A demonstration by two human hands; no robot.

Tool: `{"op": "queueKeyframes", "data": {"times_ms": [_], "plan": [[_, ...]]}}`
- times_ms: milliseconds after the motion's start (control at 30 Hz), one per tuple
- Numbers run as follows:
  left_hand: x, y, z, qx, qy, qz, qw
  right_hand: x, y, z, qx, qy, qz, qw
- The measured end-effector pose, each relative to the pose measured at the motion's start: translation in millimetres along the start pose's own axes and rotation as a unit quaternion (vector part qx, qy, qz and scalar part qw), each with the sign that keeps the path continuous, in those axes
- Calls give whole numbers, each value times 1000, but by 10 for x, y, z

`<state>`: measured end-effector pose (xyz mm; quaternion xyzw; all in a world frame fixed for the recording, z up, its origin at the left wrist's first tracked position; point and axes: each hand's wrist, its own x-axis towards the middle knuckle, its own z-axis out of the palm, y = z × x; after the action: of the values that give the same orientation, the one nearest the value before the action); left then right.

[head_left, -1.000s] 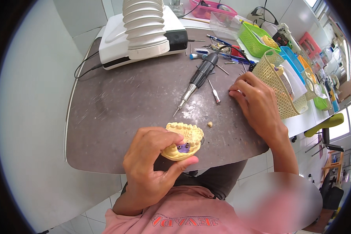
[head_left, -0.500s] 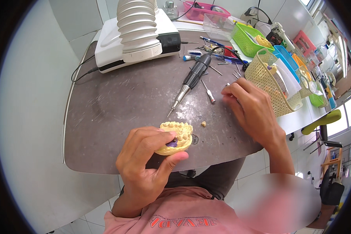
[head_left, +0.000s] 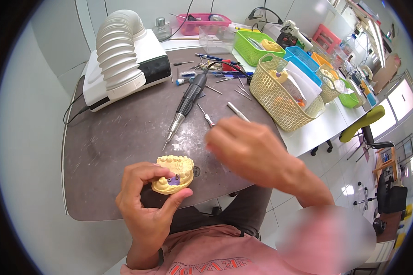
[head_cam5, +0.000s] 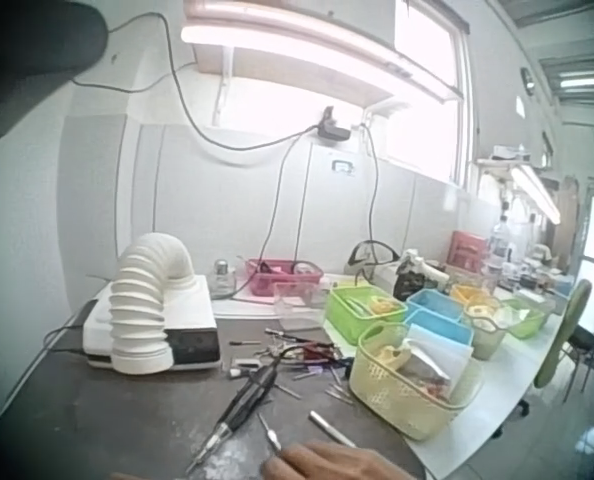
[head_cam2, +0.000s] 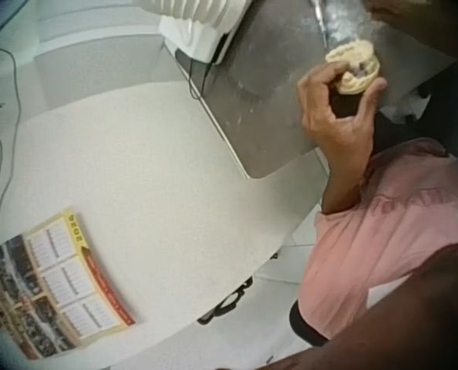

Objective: Working on a dental prosthesis by adjusting a small metal pin and fitting it into a plaster tooth model.

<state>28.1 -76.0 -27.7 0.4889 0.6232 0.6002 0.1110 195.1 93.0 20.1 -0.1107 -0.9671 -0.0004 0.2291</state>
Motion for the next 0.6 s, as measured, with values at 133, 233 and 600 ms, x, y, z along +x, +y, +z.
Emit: {"op": "queueKeyframes", "data": {"times_ms": [133, 233, 600], "plan": [[47, 10, -32, 38, -15, 46, 998, 15, 366, -531, -37, 217, 188, 957], [109, 43, 13, 35, -21, 63, 997, -139, 715, -818, -36, 198, 281, 938], [129, 80, -7, 50, -19, 66, 996, -214, 934, -765, -59, 105, 335, 934]]}}
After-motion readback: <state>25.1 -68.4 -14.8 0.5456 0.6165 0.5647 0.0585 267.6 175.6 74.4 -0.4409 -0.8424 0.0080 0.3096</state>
